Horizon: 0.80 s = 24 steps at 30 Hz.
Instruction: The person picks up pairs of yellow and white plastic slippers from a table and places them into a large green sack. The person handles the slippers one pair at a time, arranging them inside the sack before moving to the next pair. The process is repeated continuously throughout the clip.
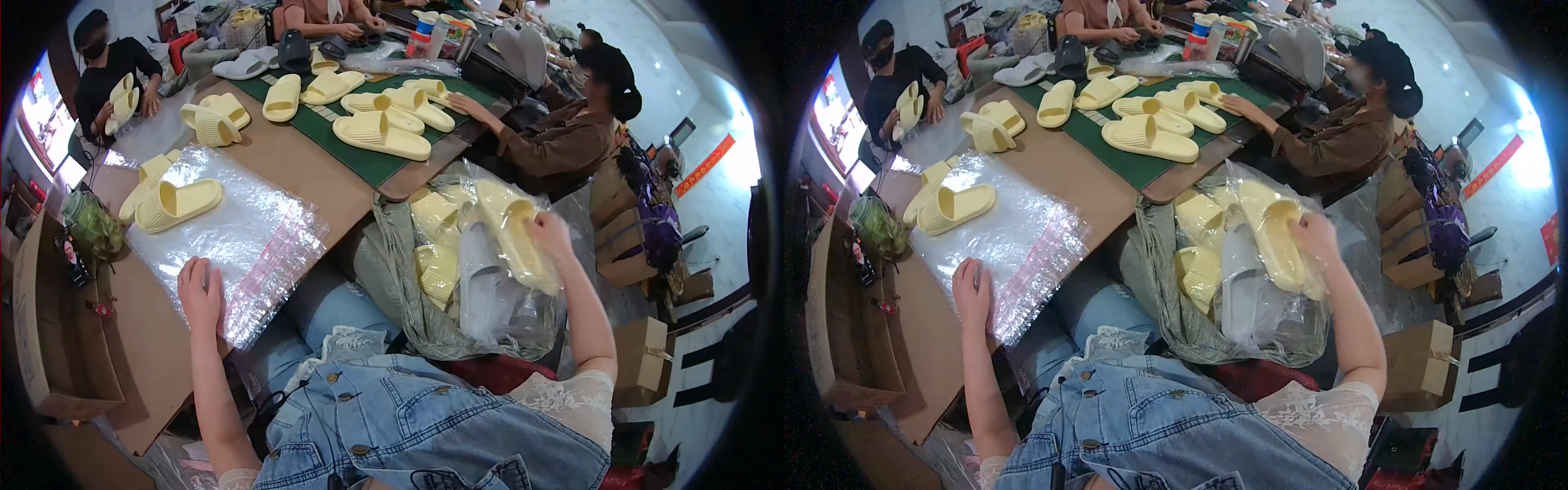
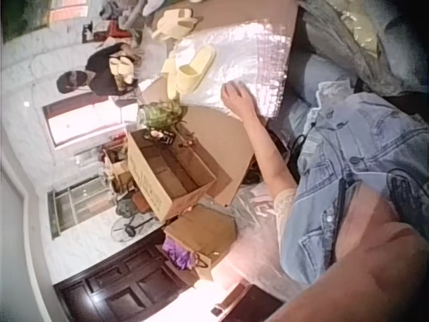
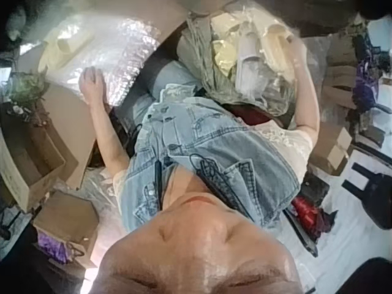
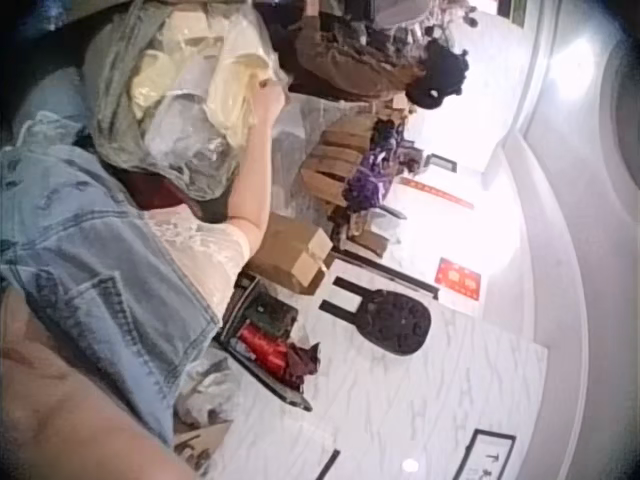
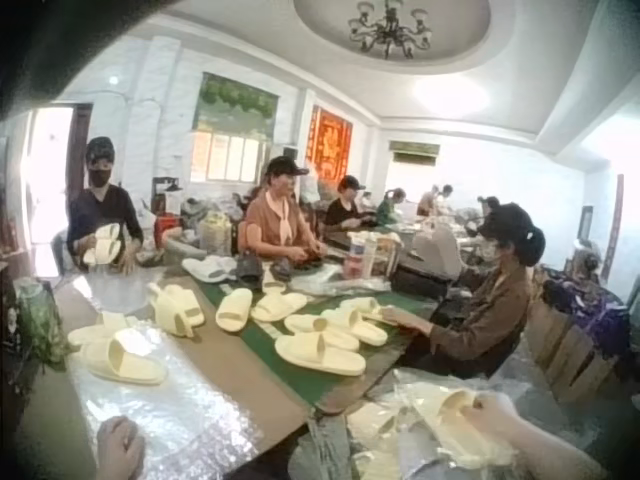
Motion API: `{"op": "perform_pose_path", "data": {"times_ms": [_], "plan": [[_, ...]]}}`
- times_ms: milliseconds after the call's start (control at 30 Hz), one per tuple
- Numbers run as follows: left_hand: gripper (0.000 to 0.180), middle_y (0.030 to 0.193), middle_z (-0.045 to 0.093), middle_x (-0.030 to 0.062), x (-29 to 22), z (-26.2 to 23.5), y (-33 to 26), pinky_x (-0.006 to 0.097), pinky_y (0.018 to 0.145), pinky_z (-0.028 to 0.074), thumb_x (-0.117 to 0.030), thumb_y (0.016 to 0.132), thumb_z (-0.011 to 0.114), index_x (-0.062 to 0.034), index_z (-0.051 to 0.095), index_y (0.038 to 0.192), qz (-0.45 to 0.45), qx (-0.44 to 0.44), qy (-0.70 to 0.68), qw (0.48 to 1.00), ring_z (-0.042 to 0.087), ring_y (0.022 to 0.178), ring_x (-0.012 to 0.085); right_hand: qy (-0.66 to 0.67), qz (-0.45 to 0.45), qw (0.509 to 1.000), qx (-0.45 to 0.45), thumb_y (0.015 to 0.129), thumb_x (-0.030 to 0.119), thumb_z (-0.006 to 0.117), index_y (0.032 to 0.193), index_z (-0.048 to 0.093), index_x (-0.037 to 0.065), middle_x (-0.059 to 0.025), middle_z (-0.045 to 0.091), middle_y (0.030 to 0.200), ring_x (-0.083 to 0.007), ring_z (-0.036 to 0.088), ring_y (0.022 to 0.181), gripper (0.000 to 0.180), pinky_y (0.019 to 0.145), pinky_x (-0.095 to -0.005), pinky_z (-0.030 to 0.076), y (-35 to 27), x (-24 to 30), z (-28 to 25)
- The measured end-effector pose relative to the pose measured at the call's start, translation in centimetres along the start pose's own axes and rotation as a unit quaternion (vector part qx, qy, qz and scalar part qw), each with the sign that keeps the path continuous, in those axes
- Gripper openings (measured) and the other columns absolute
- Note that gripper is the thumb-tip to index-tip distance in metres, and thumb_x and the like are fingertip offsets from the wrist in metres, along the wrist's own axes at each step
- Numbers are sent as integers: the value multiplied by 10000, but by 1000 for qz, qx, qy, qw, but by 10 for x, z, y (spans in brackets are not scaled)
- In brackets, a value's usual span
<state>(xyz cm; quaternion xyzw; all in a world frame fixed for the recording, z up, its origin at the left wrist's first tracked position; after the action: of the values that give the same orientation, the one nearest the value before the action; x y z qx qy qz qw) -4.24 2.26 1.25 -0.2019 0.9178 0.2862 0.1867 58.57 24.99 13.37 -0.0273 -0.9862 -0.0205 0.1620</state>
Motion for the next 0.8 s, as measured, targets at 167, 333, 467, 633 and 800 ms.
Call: {"op": "perform_pose_path", "data": {"times_ms": [167,333,467,633,800], "plan": [[312,1247,569,155,-4,-2,2,418,1016,383,-201,854,653,-26,634,1111,7,3,1,1000,501,1172,337,-153,9,988,-1,883,483,529,957,667,-11,-215,675,1012,-387,650,930,519,818,-459,506,26,-61,118],[321,1244,568,159,-1,-1,-1,426,1008,390,-193,828,676,-28,637,1101,1,-10,3,1000,505,1165,343,-334,-48,930,146,873,478,557,941,687,36,-176,688,957,-352,660,937,465,796,-425,518,25,6,65],[325,1227,580,171,-2,-1,1,433,1000,396,-189,810,690,-27,642,1088,7,-16,-5,1000,512,1155,358,-263,-159,950,-64,807,354,645,842,672,67,-120,682,869,-316,662,862,290,725,-436,512,32,110,24],[315,1213,586,173,-4,-5,1,440,990,397,-204,802,691,-38,648,1066,0,-19,-1,1000,518,1138,364,-64,-344,936,-35,799,284,661,893,633,61,-132,660,899,-315,645,888,244,733,-440,511,73,226,77],[320,1184,588,171,-2,-7,-1,454,975,401,-215,785,701,-41,646,1047,10,-42,-14,999,518,1128,361,-163,-304,934,-96,827,285,641,1133,557,39,-163,616,1093,-308,596,1036,402,826,-436,499,180,275,153]]}}
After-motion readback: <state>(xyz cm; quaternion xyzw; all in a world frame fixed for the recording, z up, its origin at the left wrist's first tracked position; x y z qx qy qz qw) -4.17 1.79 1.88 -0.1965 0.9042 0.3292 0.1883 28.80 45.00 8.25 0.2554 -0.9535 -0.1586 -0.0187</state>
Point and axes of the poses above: each hand's wrist, its own y-axis towards the middle knuckle, its own z-axis out of the palm, x = y × z, the point moved 5 cm from there along y, towards the middle knuckle
